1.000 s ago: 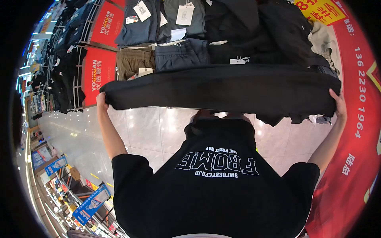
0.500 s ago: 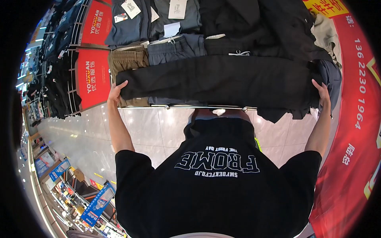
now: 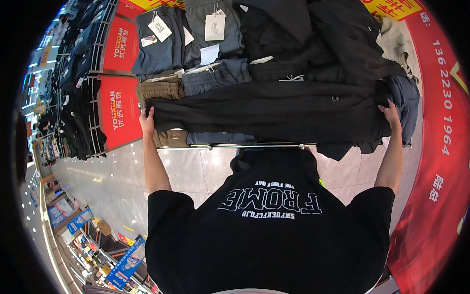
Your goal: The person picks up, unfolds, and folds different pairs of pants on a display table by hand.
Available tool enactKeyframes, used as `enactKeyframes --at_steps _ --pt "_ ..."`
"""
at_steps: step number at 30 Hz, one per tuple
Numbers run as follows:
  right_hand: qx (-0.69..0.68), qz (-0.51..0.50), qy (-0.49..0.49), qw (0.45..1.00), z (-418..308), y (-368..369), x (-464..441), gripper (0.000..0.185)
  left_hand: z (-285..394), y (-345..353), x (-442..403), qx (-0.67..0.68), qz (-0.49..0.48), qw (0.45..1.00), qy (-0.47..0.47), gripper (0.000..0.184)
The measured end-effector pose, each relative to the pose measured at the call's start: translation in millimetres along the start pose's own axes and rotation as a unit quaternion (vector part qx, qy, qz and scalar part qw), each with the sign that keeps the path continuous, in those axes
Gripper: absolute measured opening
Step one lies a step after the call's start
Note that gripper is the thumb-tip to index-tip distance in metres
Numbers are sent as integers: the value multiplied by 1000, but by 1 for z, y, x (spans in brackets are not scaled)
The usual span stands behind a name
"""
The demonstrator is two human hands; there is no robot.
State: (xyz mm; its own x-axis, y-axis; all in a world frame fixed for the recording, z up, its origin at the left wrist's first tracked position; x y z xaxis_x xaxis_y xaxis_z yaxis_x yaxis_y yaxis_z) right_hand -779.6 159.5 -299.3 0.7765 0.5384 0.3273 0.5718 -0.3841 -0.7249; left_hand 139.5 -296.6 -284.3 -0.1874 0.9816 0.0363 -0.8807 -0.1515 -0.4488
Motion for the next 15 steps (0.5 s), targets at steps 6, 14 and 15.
enactKeyframes --at_steps 6,14,15 --pt "-167 28 -22 985 -46 -32 35 36 33 -2 -1 115 -26 993 -19 22" --pt "40 106 -8 994 5 -19 -3 44 4 21 -29 32 61 997 -24 26" --pt "87 123 -2 989 -1 -13 -4 46 0 18 -27 5 74 997 -16 26"
Point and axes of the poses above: each hand's wrist, its own x-axis away from the middle knuckle, its own y-axis out of the palm, z = x × y, the point moved 6 cm from there along -x, towards the middle knuckle, and after that the axes turned 9 degrees about z, right-handed, at the moved point
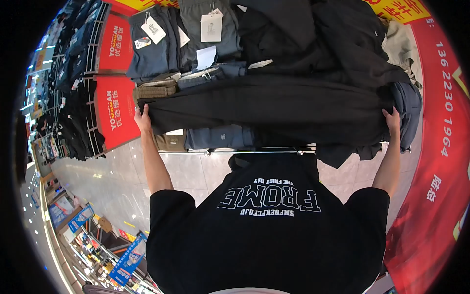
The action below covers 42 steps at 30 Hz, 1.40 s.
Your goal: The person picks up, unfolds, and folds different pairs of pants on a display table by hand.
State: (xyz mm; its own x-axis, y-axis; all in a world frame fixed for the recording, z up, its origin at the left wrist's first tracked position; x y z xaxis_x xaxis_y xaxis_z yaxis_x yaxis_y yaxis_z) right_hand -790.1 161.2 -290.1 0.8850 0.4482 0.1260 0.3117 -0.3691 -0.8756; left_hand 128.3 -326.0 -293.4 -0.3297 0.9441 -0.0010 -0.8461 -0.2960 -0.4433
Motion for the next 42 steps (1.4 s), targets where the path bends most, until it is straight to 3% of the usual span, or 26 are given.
enactKeyframes --at_steps 4,6,8,10,12,14,16,22,24,25,28,30,32,34,36,42 --pt "80 -4 -24 996 -15 19 1 57 7 -6 15 -2 -1 1000 8 28" --pt "52 96 -134 985 1 25 -12 50 13 -10 26 14 -10 1000 -10 29" --pt "83 121 -151 978 -20 23 2 50 14 -7 39 90 -84 990 -73 30" --pt "114 147 -163 969 -54 20 29 51 18 -11 52 87 -98 987 -92 27" --pt "138 272 -254 918 -89 8 57 51 10 -13 60 79 -133 979 -133 25" --pt "114 293 -275 909 -123 3 80 47 7 -15 59 73 -129 983 -111 28" --pt "68 326 -324 886 -168 -4 112 42 16 -19 54 41 -105 993 -31 30" --pt "-56 148 -486 859 -280 54 179 30 81 -36 75 107 -78 990 45 32" --pt "-65 84 -537 837 -297 91 186 34 81 -52 79 143 -62 987 36 33" --pt "-67 38 -552 830 -300 108 187 36 77 -64 83 150 -55 987 -11 35" --pt "-61 -1 -561 826 -296 134 184 34 61 -96 100 125 -76 987 -62 35" --pt "-57 -9 -566 822 -294 136 182 33 36 -107 111 66 -86 991 -81 36" --pt "-52 -22 -573 818 -292 137 185 32 14 -108 115 -214 -65 974 46 36" --pt "-36 1 -612 790 -294 134 193 31 -47 -97 110 -189 -80 978 19 35" --pt "-31 6 -620 784 -295 131 197 28 -58 -84 117 -258 -20 963 81 33" --pt "-39 -19 -600 799 -294 128 188 16 -54 -74 135 -376 85 923 7 34"
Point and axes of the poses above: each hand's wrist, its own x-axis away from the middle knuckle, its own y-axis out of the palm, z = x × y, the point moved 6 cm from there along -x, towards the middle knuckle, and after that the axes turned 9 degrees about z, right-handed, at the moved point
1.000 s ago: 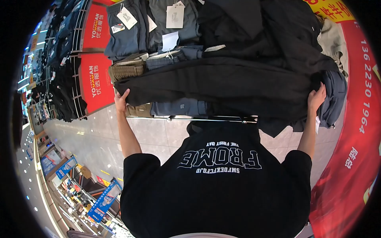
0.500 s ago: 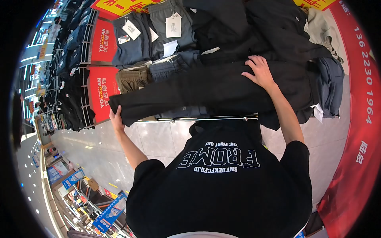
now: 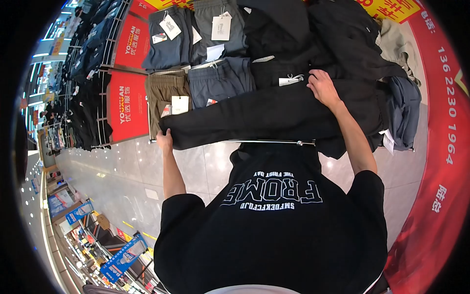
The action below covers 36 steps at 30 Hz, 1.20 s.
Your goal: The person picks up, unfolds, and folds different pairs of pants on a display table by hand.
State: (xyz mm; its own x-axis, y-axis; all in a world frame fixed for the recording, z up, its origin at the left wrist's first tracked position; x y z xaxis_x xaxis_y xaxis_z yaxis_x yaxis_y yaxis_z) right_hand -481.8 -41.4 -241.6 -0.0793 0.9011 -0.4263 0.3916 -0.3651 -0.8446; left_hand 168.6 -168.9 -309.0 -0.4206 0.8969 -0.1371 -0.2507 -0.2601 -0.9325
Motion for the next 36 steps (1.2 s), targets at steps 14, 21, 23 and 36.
enactKeyframes --at_steps 14,21,23,36 --pt "39 78 37 995 -7 -12 -5 28 -39 11 13 97 83 989 -76 39" --pt "249 323 264 874 27 -132 96 31 -112 56 80 247 81 921 -291 45" --pt "353 356 392 771 48 -156 154 40 -105 68 101 357 -7 858 -369 44" --pt "-40 297 730 614 174 -128 339 77 -62 93 105 704 -66 538 -459 59"
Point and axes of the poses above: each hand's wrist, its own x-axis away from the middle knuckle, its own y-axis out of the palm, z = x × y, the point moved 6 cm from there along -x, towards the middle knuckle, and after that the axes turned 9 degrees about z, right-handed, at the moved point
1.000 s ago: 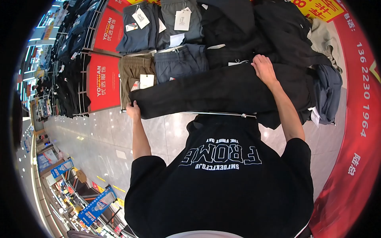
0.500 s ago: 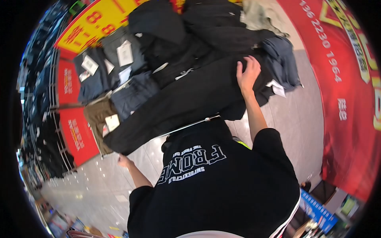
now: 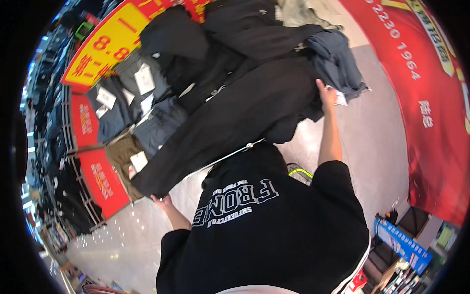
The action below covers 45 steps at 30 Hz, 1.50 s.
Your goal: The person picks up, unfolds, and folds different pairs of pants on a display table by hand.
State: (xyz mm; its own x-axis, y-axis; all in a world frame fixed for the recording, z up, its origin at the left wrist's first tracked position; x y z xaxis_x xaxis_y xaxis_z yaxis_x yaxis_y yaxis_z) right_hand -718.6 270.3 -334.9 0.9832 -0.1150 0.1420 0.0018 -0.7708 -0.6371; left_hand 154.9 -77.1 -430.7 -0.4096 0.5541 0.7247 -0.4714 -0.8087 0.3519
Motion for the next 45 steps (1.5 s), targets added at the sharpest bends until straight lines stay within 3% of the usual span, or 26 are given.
enactKeyframes --at_steps 2,4,5,8,10,16,17,18,20,22,24,25,27,28,30,32,34,36,37,39,41,42,45 --pt "18 10 13 1000 -37 -14 22 70 9 -2 -5 7 -18 1000 15 57" --pt "-97 -27 40 994 -38 -5 17 64 17 -6 -11 -1 -16 999 32 52" --pt "-118 -46 68 990 -39 -2 17 66 20 -4 -2 -4 -4 999 44 49" --pt "-140 -143 210 957 -14 15 -5 78 27 14 20 8 -91 994 59 44" --pt "-129 -159 208 956 -28 10 7 84 29 21 30 28 -91 994 48 43" --pt "-155 -201 117 960 -57 12 24 62 46 65 78 22 -124 991 53 36" --pt "-155 -197 117 961 -58 11 28 62 51 83 96 15 -184 980 71 34" --pt "-166 -203 89 961 -64 11 31 59 51 96 114 14 -184 981 66 34" --pt "-174 -202 61 962 -66 9 32 55 39 131 157 -39 -246 967 51 34" --pt "-203 -193 29 959 -67 10 31 52 14 171 228 -145 -264 946 122 30" --pt "-198 -169 16 965 -75 5 40 52 -23 198 272 -243 -312 898 192 25" --pt "-206 -163 9 965 -78 4 42 51 -47 208 285 -352 -366 825 249 26" --pt "-220 -158 10 963 -88 -1 52 47 -106 227 311 -494 -476 627 369 31" --pt "-221 -153 11 963 -92 -3 55 47 -146 228 316 -502 -543 586 332 41" --pt "-217 -159 20 963 -96 -7 61 44 -216 204 312 -595 -612 500 144 51" --pt "-259 -171 30 950 -102 -10 70 41 -251 189 300 -642 -633 400 165 59" --pt "-326 -180 19 928 -109 -12 74 40 -262 185 289 -651 -617 415 149 49" --pt "-357 -189 36 914 -125 -18 91 37 -262 182 256 -633 -552 534 102 37" --pt "-392 -202 29 897 -139 -22 105 37 -257 182 248 -612 -540 560 139 27" --pt "-442 -220 7 870 -170 -27 137 37 -245 177 230 -595 -441 671 45 23" --pt "-453 -219 -53 863 -193 -27 170 40 -233 170 211 -557 -372 743 -16 23" --pt "-459 -227 -85 855 -210 -30 193 41 -230 167 205 -557 -369 744 -15 23" --pt "-458 -245 -145 842 -236 -29 227 42 -213 172 203 -565 -387 715 139 20"
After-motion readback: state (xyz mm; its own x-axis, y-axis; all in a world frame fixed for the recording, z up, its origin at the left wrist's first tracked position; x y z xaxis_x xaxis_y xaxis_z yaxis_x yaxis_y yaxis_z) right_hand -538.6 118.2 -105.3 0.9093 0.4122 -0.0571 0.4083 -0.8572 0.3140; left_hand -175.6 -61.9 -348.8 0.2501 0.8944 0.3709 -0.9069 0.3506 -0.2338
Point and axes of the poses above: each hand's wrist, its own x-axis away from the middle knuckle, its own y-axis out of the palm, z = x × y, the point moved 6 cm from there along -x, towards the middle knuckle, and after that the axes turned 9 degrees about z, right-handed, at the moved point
